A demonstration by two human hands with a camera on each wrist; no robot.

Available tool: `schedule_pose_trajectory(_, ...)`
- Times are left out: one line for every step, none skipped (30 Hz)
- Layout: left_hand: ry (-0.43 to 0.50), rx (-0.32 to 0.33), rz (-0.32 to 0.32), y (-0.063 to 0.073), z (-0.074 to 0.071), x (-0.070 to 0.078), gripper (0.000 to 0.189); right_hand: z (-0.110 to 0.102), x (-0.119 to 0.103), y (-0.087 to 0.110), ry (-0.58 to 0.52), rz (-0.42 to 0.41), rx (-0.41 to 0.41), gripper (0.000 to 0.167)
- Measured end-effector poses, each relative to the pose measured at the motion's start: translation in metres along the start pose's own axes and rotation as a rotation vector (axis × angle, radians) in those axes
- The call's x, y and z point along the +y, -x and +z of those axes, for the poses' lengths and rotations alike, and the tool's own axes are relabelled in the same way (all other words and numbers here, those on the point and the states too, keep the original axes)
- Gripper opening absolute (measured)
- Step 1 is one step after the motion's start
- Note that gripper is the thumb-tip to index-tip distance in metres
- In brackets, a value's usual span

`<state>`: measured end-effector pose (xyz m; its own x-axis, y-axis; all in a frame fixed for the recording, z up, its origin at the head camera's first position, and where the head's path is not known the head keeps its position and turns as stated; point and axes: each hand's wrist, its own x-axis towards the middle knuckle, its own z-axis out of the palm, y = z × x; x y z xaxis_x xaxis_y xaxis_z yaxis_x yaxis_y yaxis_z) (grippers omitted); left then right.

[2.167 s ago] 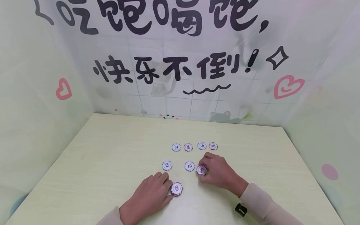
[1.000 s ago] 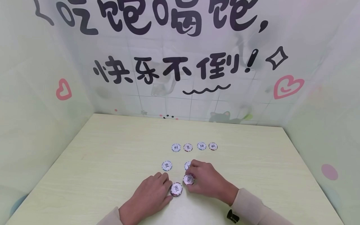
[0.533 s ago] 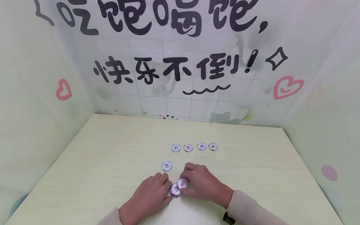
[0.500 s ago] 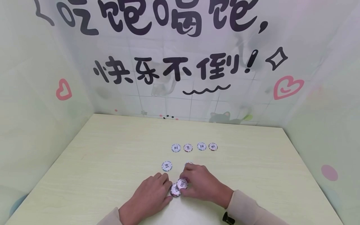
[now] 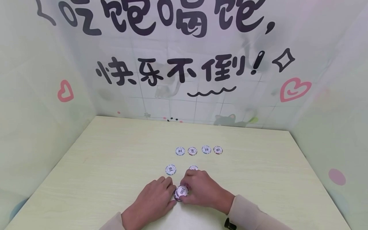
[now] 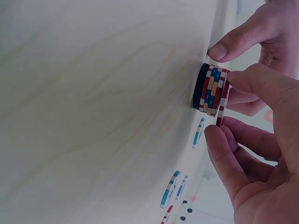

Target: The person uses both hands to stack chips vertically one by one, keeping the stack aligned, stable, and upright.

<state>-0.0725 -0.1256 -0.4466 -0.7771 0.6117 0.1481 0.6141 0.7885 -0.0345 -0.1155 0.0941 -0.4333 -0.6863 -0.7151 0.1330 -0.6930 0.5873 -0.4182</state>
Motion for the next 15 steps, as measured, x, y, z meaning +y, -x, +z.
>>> schedule_pose_trajectory(0.0, 0.001, 0.001, -0.0001, 0.0002, -0.0001, 0.036, 0.0001, -0.0004, -0.0001, -0.005, 0.002, -0.002, 0.028)
schedule_pose_trajectory(0.0, 0.002, 0.002, -0.0002, 0.0003, -0.0001, 0.036, 0.0003, -0.0005, -0.0001, -0.005, 0.001, -0.002, 0.028)
schedule_pose_trajectory(0.001, 0.004, 0.003, -0.0002, 0.0005, -0.0002, 0.036, 0.0006, -0.0005, -0.0001, -0.005, -0.002, -0.001, 0.028)
schedule_pose_trajectory(0.001, 0.005, 0.005, -0.0001, 0.0004, -0.0001, 0.036, 0.001, -0.0006, -0.0002, -0.004, -0.007, 0.0, 0.028)
schedule_pose_trajectory(0.001, 0.007, 0.007, -0.0001, 0.0005, 0.0, 0.036, 0.0014, -0.0003, -0.0001, -0.005, -0.013, 0.003, 0.028)
schedule_pose_trajectory(0.0, 0.009, 0.009, -0.0001, 0.0007, 0.0, 0.036, 0.0019, -0.0001, -0.0002, -0.004, -0.019, 0.007, 0.028)
schedule_pose_trajectory(0.0, 0.013, 0.011, -0.0001, 0.0007, 0.0001, 0.036, 0.0025, 0.0003, -0.0003, -0.004, -0.026, 0.011, 0.028)
schedule_pose_trajectory(-0.002, 0.017, 0.013, -0.0002, 0.0007, 0.0001, 0.036, 0.0029, 0.0005, -0.0004, -0.003, -0.033, 0.015, 0.027)
schedule_pose_trajectory(-0.003, 0.018, 0.015, -0.0003, 0.0008, 0.0002, 0.036, 0.0034, 0.0008, -0.0006, -0.001, -0.039, 0.017, 0.027)
schedule_pose_trajectory(-0.005, 0.02, 0.015, -0.0003, 0.0006, 0.0002, 0.036, 0.0037, 0.0009, -0.0006, -0.002, -0.044, 0.019, 0.027)
schedule_pose_trajectory(-0.006, 0.02, 0.015, -0.0005, 0.0008, 0.0001, 0.036, 0.004, 0.001, -0.0009, 0.001, -0.047, 0.021, 0.026)
schedule_pose_trajectory(-0.005, 0.019, 0.013, -0.0006, 0.0006, 0.0001, 0.036, 0.0043, 0.0009, -0.0012, 0.002, -0.05, 0.023, 0.026)
schedule_pose_trajectory(-0.004, 0.018, 0.012, -0.0007, 0.0005, 0.0, 0.036, 0.0044, 0.0008, -0.0014, 0.002, -0.052, 0.023, 0.026)
schedule_pose_trajectory(-0.005, 0.013, 0.009, -0.0009, 0.0004, -0.0001, 0.036, 0.0044, 0.0007, -0.0015, 0.007, -0.053, 0.022, 0.026)
schedule_pose_trajectory(-0.004, 0.01, 0.006, -0.0011, 0.0001, -0.0001, 0.036, 0.0044, 0.0006, -0.0016, 0.011, -0.053, 0.02, 0.026)
